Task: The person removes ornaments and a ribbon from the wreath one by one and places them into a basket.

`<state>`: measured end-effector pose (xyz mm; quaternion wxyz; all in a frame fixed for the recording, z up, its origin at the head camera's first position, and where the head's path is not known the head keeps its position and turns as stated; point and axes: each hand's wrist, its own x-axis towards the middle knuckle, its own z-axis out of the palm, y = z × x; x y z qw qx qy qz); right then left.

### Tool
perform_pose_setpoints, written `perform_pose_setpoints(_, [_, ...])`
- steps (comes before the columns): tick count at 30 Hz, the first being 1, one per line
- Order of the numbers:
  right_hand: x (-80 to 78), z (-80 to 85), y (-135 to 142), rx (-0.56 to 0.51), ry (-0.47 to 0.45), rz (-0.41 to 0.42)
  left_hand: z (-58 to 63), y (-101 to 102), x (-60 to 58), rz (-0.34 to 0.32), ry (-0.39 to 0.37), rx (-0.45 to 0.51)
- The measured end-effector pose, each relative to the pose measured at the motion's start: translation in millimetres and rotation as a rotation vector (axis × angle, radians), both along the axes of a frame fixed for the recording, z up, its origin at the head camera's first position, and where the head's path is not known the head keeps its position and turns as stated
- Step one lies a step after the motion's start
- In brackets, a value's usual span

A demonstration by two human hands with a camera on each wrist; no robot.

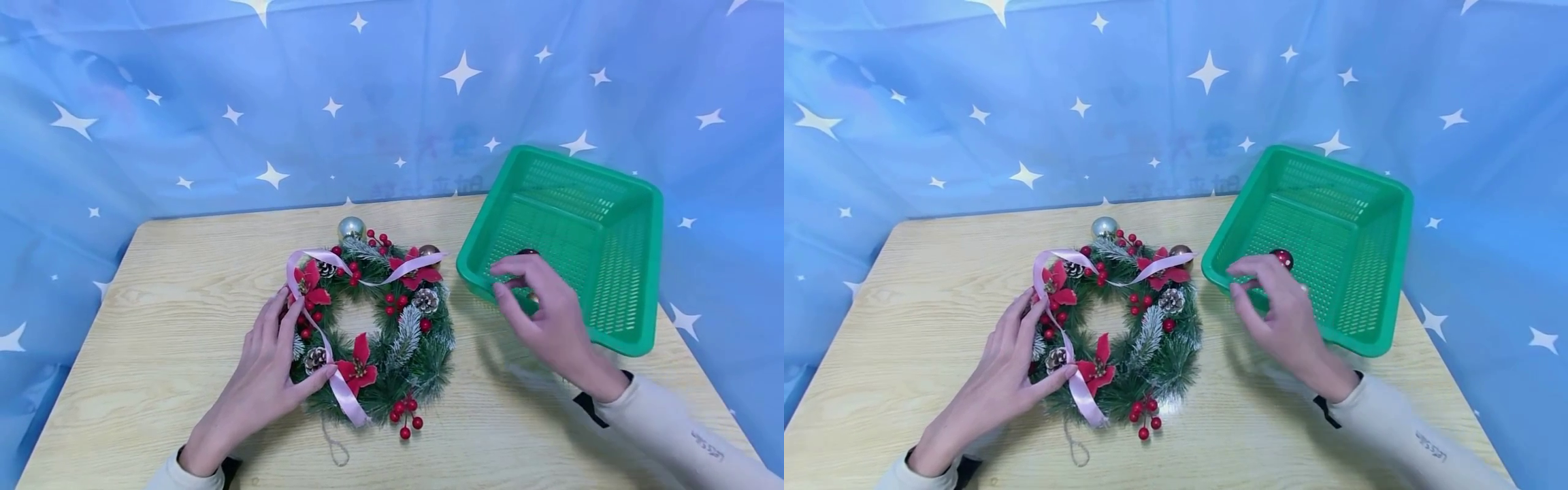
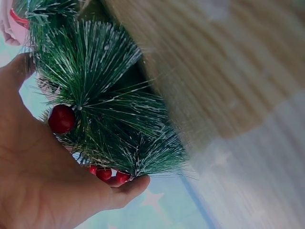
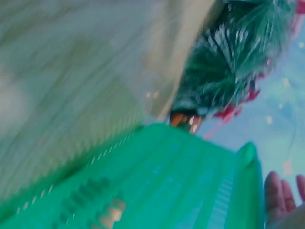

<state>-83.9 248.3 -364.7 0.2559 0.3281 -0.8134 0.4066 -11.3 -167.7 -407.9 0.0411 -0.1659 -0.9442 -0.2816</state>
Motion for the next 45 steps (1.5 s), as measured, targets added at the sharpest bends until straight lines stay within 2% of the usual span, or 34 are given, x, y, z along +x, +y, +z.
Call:
perform_pose_setpoints(4, [5.5, -10.4, -19.1, 0.038, -0.018, 0.134, -0.7, -1.2, -0.2, -0.005, -0.001, 0.007])
perform_pose_setpoints(8, [15.1, -22.8, -31.8, 0.164, -0.144, 0.211, -1.4, -2.3, -2.3, -0.021, 0.002, 0.017])
perform_pose_setpoints(11, [19.2, -30.8, -38.4, 0.267, -0.229, 0.224, -1.8, -3.2, -4.2, -0.035, 0.003, 0.025])
perform_pose_setpoints(17, [19.2, -40.7, -49.0, 0.379, -0.292, 0.188, -3.5, -5.2, -7.5, -0.050, -0.007, 0.021])
perform_pose_setpoints(26, [16.7, -45.6, -58.4, 0.501, -0.340, 0.151, -3.0, -7.1, -9.6, -0.065, -0.042, 0.033])
perform_pose_setpoints(31, [18.0, -45.3, -64.0, 0.559, -0.295, 0.117, -0.7, -6.2, -5.4, -0.021, -0.050, 0.038])
perform_pose_setpoints(39, [30.5, -47.0, -74.7, 0.565, -0.231, 0.033, 5.5, 5.0, 8.6, 0.111, -0.012, 0.016])
perform_pose_setpoints(45, [43.4, -47.9, -82.7, 0.601, -0.258, -0.052, 10.0, 18.7, 17.6, 0.131, -0.021, 0.018])
